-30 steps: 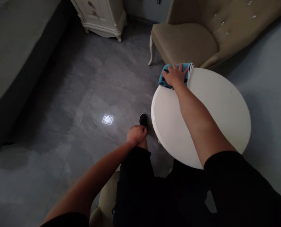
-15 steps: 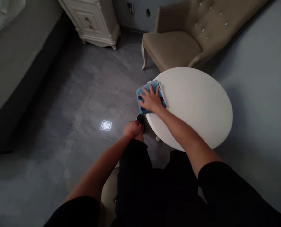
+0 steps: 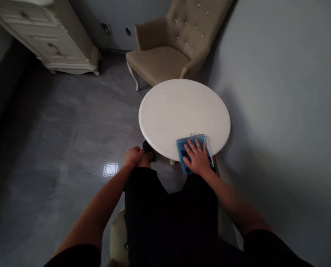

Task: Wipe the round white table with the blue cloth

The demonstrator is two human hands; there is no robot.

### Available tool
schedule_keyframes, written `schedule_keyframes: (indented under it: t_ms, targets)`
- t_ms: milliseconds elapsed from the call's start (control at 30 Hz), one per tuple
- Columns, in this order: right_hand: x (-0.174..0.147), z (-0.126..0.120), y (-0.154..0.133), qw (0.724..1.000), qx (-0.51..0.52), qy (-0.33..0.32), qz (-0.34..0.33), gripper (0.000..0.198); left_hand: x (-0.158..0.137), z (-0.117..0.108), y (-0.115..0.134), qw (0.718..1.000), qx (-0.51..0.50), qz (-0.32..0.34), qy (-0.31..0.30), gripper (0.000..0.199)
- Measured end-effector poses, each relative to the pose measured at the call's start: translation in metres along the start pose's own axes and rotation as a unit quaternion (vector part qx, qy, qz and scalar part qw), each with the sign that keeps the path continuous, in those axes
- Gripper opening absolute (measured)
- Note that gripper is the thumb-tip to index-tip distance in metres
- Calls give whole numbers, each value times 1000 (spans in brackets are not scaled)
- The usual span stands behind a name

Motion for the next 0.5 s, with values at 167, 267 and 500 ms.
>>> schedule_keyframes:
  t_ms: [167,267,500]
  targets:
    - [7,19,135,981,13,25,191,71,7,6,7,1000,15,4,-12,47]
    - [35,31,203,966,12,9,256,74,10,8,13,1000,18,8,-24,49]
    - [165,44,324,947,27,-13,319,77,14,4,21,999,10,8,-45,48]
Point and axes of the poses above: each hand's wrist, its own x-axis towards the middle knuckle, its own z-axis out of the palm, y = z × x, the point moved 10 cm from there along x, towards the middle knuckle, and after that the axes turned 15 degrees about -x, right-handed, at the moved point
